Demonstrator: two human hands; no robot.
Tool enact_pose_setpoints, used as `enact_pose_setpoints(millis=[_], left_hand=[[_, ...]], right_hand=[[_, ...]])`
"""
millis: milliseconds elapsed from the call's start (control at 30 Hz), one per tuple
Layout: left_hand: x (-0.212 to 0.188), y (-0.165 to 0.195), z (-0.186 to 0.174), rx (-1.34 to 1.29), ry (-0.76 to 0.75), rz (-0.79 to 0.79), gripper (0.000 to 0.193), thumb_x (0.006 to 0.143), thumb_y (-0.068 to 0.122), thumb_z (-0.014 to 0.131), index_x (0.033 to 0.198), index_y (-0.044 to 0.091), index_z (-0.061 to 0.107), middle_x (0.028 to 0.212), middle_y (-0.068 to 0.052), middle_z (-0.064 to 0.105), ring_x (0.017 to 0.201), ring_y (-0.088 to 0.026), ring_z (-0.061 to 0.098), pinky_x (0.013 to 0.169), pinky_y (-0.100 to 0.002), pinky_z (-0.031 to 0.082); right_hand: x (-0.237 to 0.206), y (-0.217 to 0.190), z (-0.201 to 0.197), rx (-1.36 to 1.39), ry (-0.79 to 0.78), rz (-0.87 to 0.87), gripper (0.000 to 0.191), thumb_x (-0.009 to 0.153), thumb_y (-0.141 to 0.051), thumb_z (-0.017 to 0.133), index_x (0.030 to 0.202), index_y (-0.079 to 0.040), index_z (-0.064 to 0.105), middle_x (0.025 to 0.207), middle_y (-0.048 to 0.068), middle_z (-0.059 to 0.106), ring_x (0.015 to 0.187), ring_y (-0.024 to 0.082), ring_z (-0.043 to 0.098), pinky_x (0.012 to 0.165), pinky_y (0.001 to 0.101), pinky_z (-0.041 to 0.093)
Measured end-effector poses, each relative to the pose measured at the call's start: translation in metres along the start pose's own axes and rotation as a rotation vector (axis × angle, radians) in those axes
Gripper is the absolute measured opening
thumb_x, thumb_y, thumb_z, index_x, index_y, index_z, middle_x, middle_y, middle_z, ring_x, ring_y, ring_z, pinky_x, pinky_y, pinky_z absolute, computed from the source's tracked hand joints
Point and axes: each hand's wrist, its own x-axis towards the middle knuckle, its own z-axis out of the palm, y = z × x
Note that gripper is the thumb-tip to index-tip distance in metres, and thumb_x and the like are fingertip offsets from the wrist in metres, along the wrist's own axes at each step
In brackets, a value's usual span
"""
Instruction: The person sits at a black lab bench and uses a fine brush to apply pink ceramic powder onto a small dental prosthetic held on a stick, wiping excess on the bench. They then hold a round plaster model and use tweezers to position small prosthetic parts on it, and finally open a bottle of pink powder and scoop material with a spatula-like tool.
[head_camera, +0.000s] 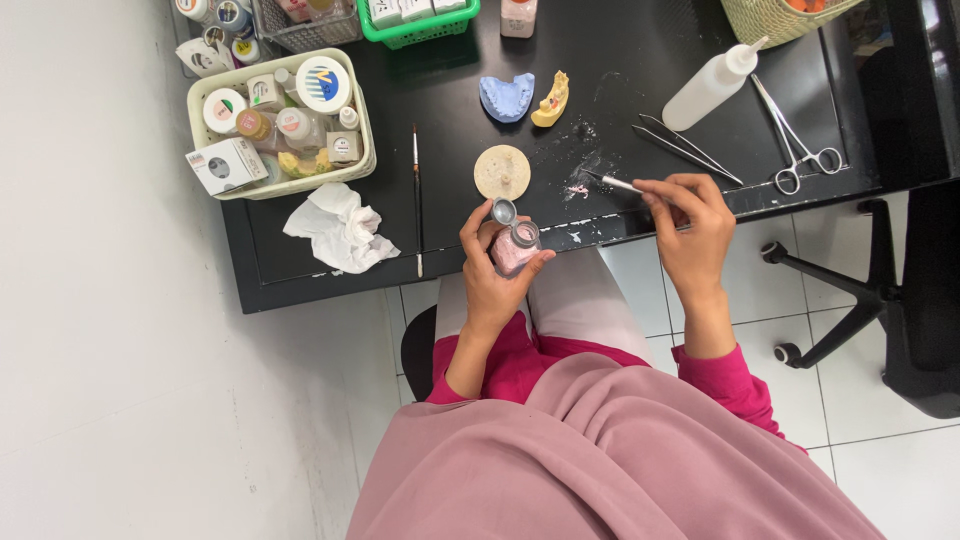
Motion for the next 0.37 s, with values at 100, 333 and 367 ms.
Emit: enact_pose_setpoints(millis=[100, 333, 367], left_hand=[[0.001, 0.000, 0.000, -0.006, -0.002, 0.010, 0.089, 0.087, 0.022, 0.089, 0.151, 0.008, 0.030, 0.123, -0.015, 0.071, 0.112, -0.023, 0.072, 0.098, -0.035, 0.059], [-0.001, -0.001, 0.000, -0.018, -0.007, 0.004, 0.088, 0.087, 0.022, 0.089, 0.151, 0.008, 0.030, 0.123, -0.015, 0.070, 0.111, -0.023, 0.072, 0.098, -0.035, 0.059], [0.000, -0.001, 0.001, -0.021, -0.006, 0.003, 0.088, 0.087, 0.022, 0.089, 0.151, 0.008, 0.030, 0.124, -0.015, 0.070, 0.111, -0.023, 0.072, 0.098, -0.035, 0.059]], right_hand=[[-0.010, -0.005, -0.002, -0.037, 0.026, 0.044, 0.020, 0.097, 0.000, 0.079, 0.113, -0.013, 0.082, 0.102, 0.005, 0.066, 0.073, 0.011, 0.061, 0.059, 0.0247, 0.048], [-0.027, -0.019, 0.003, -0.006, 0.025, 0.075, 0.021, 0.097, -0.002, 0.078, 0.115, -0.013, 0.080, 0.103, 0.006, 0.066, 0.077, 0.013, 0.065, 0.056, 0.0244, 0.054], [-0.025, -0.024, 0.023, -0.005, 0.026, 0.074, 0.021, 0.097, -0.002, 0.078, 0.115, -0.013, 0.080, 0.103, 0.006, 0.066, 0.077, 0.013, 0.065, 0.056, 0.0244, 0.054]])
